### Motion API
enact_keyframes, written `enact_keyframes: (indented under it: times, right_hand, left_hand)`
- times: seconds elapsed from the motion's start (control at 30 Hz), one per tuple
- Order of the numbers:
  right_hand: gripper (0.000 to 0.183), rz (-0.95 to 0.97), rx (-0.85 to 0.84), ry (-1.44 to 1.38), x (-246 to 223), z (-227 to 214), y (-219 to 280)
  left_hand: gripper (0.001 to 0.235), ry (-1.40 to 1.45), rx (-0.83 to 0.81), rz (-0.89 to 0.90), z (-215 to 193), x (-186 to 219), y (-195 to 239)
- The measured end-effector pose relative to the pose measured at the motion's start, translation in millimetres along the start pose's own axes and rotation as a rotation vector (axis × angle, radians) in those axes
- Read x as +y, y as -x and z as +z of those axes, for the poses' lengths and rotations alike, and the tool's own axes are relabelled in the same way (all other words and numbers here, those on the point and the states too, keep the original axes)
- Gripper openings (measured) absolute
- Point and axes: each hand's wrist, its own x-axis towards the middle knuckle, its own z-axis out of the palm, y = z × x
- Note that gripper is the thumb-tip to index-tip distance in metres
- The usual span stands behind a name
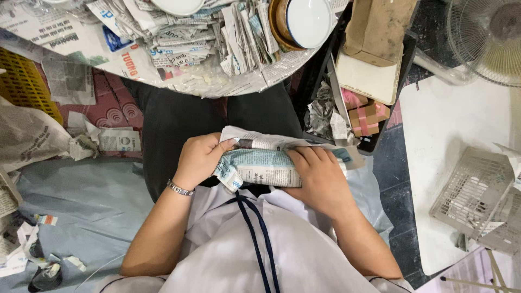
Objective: The person wraps several cups individually with newspaper sheets. They fold the paper around each cup, tuck the ends, and place the wrapped items on the table.
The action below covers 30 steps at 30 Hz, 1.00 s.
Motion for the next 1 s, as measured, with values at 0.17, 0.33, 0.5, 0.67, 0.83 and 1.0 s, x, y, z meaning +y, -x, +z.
enact_keyframes:
  times: [0.17,0.33,0.5,0.67,0.83,1.0]
  right_hand:
    - [0.079,0.029,-0.027,-0.051,6.8,1.1,4.3]
    - [0.079,-0.055,-0.013,-0.312,37.5,12.2,-1.6]
    - [0.082,-0.022,-0.116,-0.515,74.0,28.7,-7.9]
    - [0.079,-0.047,-0.162,-0.686,100.7,43.9,-10.4]
    - [0.080,-0.089,-0.157,-0.680,103.5,41.3,-10.0]
    - [0.085,-0.043,-0.073,-0.348,83.4,23.5,-7.1]
  left_hand:
    - [0.027,0.019,0.039,-0.017,2.6,0.0,3.9]
    - [0.027,0.073,0.059,-0.100,-4.4,9.6,-0.6]
    - [0.020,-0.219,0.589,0.501,-20.5,41.7,28.6]
    - [0.040,-0.790,0.133,0.972,19.7,80.0,39.6]
    - [0.050,-1.258,0.053,0.967,54.6,92.5,20.1]
    - [0.048,-1.166,-0.135,0.926,51.6,84.5,6.0]
